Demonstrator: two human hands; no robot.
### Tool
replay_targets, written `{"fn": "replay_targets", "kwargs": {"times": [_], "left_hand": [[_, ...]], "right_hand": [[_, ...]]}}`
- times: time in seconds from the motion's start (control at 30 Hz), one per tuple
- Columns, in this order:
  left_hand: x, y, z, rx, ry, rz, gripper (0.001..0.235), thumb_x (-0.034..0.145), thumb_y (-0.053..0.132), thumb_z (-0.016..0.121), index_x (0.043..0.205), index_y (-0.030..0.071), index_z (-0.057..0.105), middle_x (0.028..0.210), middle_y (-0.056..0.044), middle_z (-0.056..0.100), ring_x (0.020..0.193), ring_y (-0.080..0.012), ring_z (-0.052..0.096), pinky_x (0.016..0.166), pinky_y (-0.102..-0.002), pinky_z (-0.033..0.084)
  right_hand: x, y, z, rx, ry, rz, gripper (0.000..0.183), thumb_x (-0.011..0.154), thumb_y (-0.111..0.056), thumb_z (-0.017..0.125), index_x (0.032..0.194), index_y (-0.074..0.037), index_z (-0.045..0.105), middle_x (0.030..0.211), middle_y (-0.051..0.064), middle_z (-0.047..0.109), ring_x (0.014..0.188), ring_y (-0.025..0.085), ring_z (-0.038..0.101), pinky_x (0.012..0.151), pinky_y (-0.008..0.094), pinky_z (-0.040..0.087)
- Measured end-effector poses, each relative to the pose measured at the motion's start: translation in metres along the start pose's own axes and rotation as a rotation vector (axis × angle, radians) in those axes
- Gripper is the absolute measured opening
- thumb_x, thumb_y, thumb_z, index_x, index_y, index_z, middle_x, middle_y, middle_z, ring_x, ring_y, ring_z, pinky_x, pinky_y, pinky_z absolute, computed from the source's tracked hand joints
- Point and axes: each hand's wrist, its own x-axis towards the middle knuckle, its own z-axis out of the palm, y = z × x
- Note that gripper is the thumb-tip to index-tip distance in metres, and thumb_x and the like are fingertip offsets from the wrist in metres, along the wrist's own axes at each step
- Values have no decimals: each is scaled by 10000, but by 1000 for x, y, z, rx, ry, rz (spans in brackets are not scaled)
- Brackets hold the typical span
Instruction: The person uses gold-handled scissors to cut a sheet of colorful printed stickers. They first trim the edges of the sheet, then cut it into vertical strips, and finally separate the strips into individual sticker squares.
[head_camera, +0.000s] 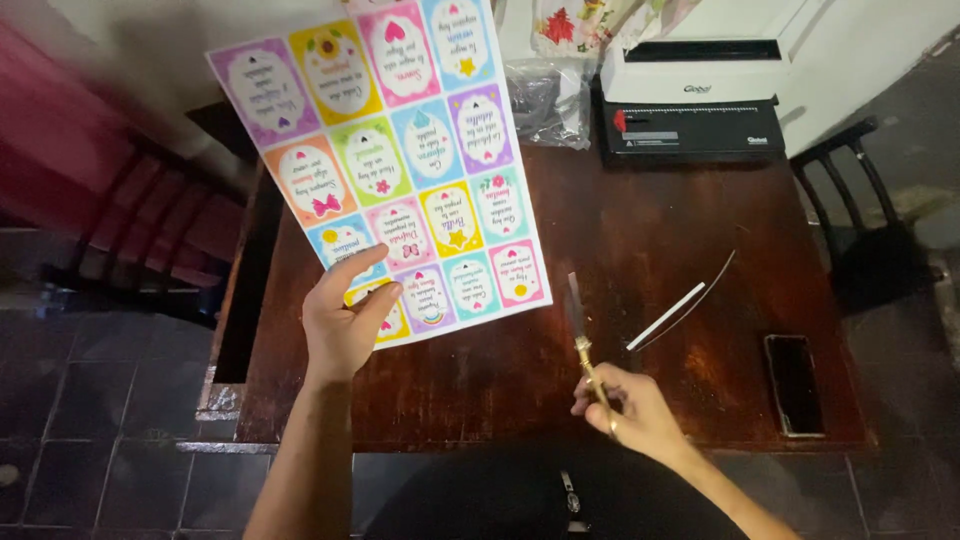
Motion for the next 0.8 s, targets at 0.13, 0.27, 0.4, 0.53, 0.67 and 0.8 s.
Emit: {"fn": "replay_targets", "kwargs": {"times": [0.13,0.27,0.4,0.53,0.67,0.8], "left_hand": [[2,0,14,40,13,-44,431,862,-65,754,1273,42,679,1267,-104,692,1104,-156,691,870,-276,627],[2,-6,23,-88,-37,72,429,881,-87,741,1287,30,669,1302,-111,658,1170,-164,659,930,-286,631],[1,-6,26,-87,-79,27,427,879,-91,736,1282,36,673,1302,-105,660,1182,-172,657,931,-291,635],[-1,-11,29,-117,-83,72,426,892,-84,731,1293,44,665,1300,-102,662,1188,-171,665,932,-292,648],[-2,-12,31,-131,-90,83,431,887,-90,733,1291,42,666,1303,-103,661,1198,-169,658,948,-290,640],[-2,-17,32,-121,-100,90,434,892,-81,741,1300,42,664,1312,-98,659,1201,-169,655,958,-289,625]], "right_hand": [[-4,-15,1,32,-17,-53,487,841,-496,756,959,-28,690,841,69,759,791,187,787,712,339,626],[-7,-16,4,16,10,-40,484,843,-500,748,946,-31,691,815,63,761,771,171,795,682,328,634],[-9,-9,5,40,34,-58,535,845,-558,723,938,-32,700,791,62,756,747,171,789,668,315,626],[-10,-6,5,4,38,-71,570,840,-603,701,917,-37,707,772,54,766,727,168,797,660,303,626],[-11,-7,4,-6,47,-66,582,838,-618,693,906,-40,701,760,52,764,711,162,788,636,299,625],[-13,-10,3,1,56,-44,587,830,-619,699,910,-37,693,755,56,759,711,160,787,622,302,621]]}}
